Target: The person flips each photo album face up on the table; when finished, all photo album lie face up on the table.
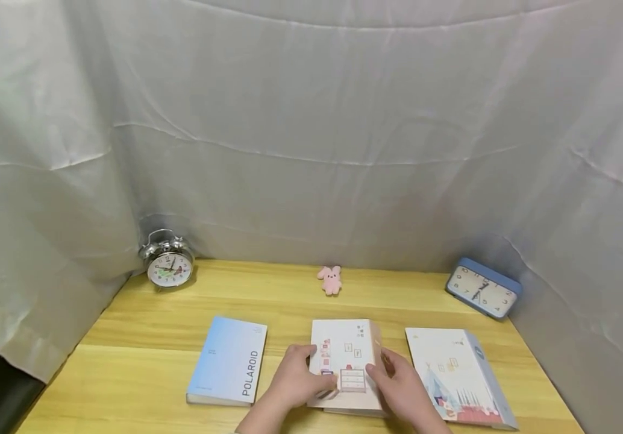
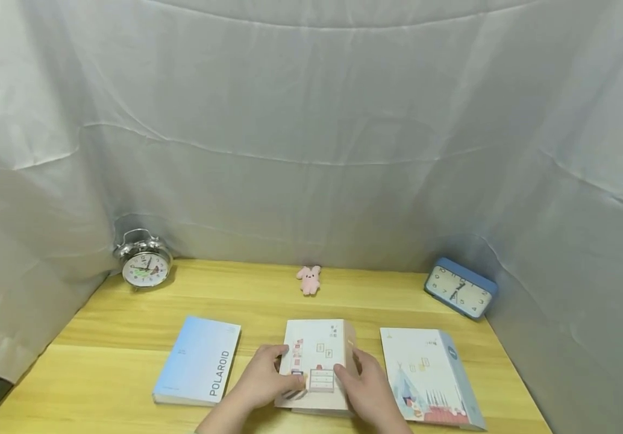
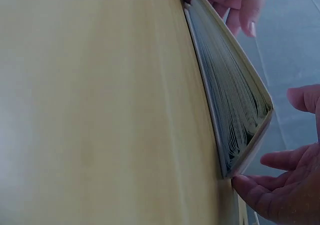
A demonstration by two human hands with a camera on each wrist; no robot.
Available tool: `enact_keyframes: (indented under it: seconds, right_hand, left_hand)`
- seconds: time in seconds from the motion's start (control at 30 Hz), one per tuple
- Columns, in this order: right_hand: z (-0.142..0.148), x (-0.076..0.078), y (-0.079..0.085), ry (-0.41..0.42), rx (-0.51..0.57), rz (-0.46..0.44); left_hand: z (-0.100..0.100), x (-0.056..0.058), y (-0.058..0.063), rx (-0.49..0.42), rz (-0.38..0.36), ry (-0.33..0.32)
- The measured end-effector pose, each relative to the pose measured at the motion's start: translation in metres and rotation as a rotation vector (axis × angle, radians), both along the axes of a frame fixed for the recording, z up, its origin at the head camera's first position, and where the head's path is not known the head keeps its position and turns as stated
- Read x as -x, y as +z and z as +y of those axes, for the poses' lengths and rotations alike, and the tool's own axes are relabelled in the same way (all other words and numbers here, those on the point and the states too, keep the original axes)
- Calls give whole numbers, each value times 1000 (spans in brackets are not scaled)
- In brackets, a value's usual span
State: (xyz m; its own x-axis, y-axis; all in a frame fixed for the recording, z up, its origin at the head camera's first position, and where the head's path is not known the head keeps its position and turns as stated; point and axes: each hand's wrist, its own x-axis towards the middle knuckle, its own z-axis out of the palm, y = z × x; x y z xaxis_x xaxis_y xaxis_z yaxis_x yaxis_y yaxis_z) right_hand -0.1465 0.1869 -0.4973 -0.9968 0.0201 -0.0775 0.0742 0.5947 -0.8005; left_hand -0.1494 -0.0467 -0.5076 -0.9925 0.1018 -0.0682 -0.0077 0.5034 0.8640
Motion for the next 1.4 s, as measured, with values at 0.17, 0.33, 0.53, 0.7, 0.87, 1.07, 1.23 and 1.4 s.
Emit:
enact_keyframes:
  seconds: [0.17, 0.33, 0.53, 0.7, 0.87, 1.07, 1.23, 1.4]
  right_hand:
    - [5, 9, -2, -18, -9, 19]
    - [6, 11, -4, -36, 23, 17]
    - [3, 8, -6, -62, 85, 30]
    - [3, 8, -10, -108, 243, -18]
    - [4, 9, -12, -150, 310, -33]
    - [4, 8, -17, -169, 410, -28]
    - [1, 8, -19, -188, 417, -13]
    - [-3, 8, -17, -209, 417, -25]
  left_hand:
    - [3, 3, 1, -2, 7, 24]
    - [5, 3, 3, 32, 13, 51]
    - [7, 4, 2, 54, 19, 57]
    - [9, 4, 0, 46, 24, 48]
    - [12, 4, -2, 27, 29, 32]
    - [14, 3, -3, 24, 21, 39]
    - [15, 3, -3, 31, 35, 30]
    - [16, 3, -3, 34, 54, 20]
